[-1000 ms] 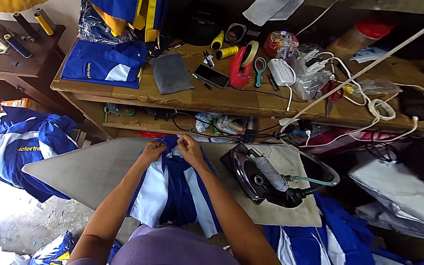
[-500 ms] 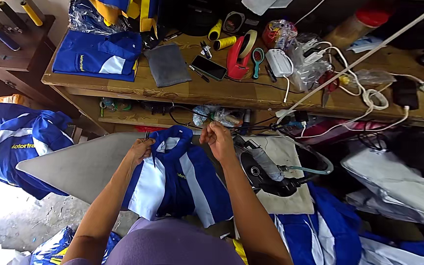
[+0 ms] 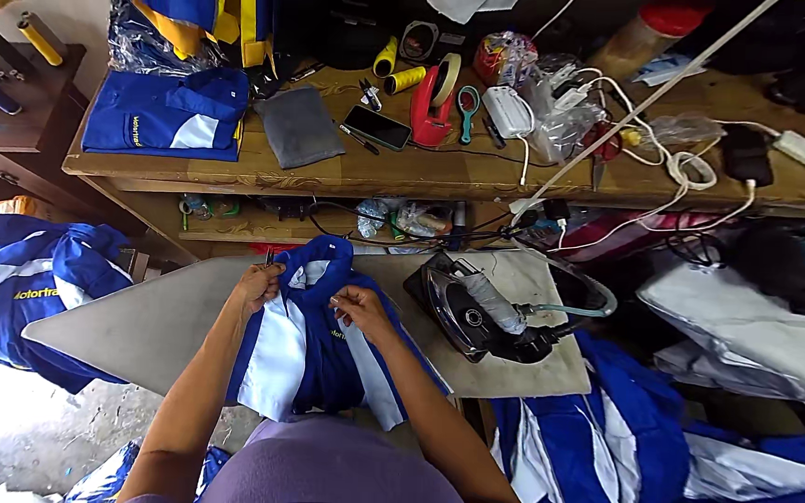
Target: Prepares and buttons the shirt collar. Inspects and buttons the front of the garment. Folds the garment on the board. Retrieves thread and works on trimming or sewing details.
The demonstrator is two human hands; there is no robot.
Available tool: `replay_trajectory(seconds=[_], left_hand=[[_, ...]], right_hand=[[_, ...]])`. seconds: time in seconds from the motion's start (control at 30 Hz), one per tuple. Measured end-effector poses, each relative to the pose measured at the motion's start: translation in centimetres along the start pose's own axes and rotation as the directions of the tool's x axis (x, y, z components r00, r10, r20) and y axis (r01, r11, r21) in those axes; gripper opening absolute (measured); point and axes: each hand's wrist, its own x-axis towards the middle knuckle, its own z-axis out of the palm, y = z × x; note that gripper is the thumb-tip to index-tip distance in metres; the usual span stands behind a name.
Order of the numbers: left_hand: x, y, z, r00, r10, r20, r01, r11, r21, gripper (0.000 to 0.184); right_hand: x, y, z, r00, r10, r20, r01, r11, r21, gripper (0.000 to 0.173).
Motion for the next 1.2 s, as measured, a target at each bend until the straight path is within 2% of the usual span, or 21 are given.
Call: replay_trajectory(seconds=[0.13, 0.23, 0.3, 0.37, 0.43, 0.5, 0.57, 0.63, 0.7, 0.83, 0.9, 1.03, 1.13, 1.2], left_hand=[[0.3, -1.0, -0.7, 0.991, 0.079, -0.104, -0.073, 0.995, 0.062, 0.017], [0.1, -1.4, -0.9, 0.985, 0.131, -0.111, -0.113, 0.981, 0.156, 0.014], [0.0, -1.3, -0.9, 0.986, 0.132, -0.106, -0.109, 0.975, 0.193, 0.014], [0.1, -1.1, -1.0, 0.987, 0.113, -0.11, -0.092, 0.979, 0.182, 0.015], [-0.1, -0.9, -0.8, 0.989, 0.106, -0.099, -0.089, 0.982, 0.166, 0.016], [-0.3, -0.7, -0.7, 0.987, 0.138, -0.085, -0.121, 0.976, 0.182, 0.014], [-0.2, -0.7, -0.7, 0.968, 0.235, -0.092, -0.2, 0.936, 0.289, 0.017], [-0.1, 0.2, -0.4, 0.939, 0.339, -0.065, -0.278, 0.854, 0.441, 0.029], [0.2, 2.3, 0.7, 0.914, 0.406, 0.017, -0.334, 0.726, 0.601, 0.032], [1.7, 8.1, 5.7, 0.884, 0.432, 0.181, -0.377, 0.426, 0.823, 0.039], [3.7, 10.6, 9.0, 0.857, 0.453, 0.247, -0.411, 0.308, 0.858, 0.039], [8.2, 14.9, 15.3, 0.843, 0.432, 0.321, -0.429, 0.179, 0.885, 0.042], [7.8, 16.4, 17.0, 0.749, 0.563, 0.35, -0.434, 0.018, 0.901, 0.056], [5.7, 16.0, 15.7, 0.663, 0.645, 0.38, -0.483, -0.02, 0.875, 0.051]], right_hand=[[-0.2, 0.6, -1.1, 0.989, -0.114, -0.095, 0.107, 0.992, -0.073, 0.011], [-0.8, 0.6, -1.6, 0.974, -0.205, -0.095, 0.201, 0.978, -0.055, 0.012], [-1.5, 0.1, -2.0, 0.98, -0.187, -0.064, 0.189, 0.982, 0.026, 0.017], [-2.4, -0.4, -2.7, 0.995, -0.105, 0.001, 0.104, 0.993, 0.055, 0.032], [-3.2, -0.5, -3.5, 0.998, -0.043, 0.051, 0.045, 0.999, -0.03, 0.034], [-3.8, 0.0, -3.9, 0.997, -0.054, 0.058, 0.064, 0.981, -0.185, 0.017], [-4.2, 0.4, -3.9, 0.994, -0.097, 0.058, 0.109, 0.955, -0.274, 0.024], [-4.8, 0.5, -3.9, 0.993, -0.117, 0.029, 0.12, 0.938, -0.324, 0.026], [-5.5, 0.8, -3.7, 0.992, -0.129, 0.011, 0.122, 0.905, -0.407, 0.026], [-7.9, 1.2, -2.9, 0.998, -0.063, 0.018, 0.063, 0.847, -0.527, 0.027], [-9.2, 2.1, -2.5, 0.998, -0.056, 0.004, 0.049, 0.837, -0.545, 0.026], [-11.7, 4.6, -2.9, 0.991, -0.111, -0.073, 0.055, 0.843, -0.536, 0.023], [-13.1, 5.5, -4.2, 0.981, -0.119, -0.155, 0.021, 0.852, -0.523, 0.022], [-13.5, 5.6, -5.1, 0.963, -0.144, -0.226, 0.007, 0.855, -0.519, 0.024]])
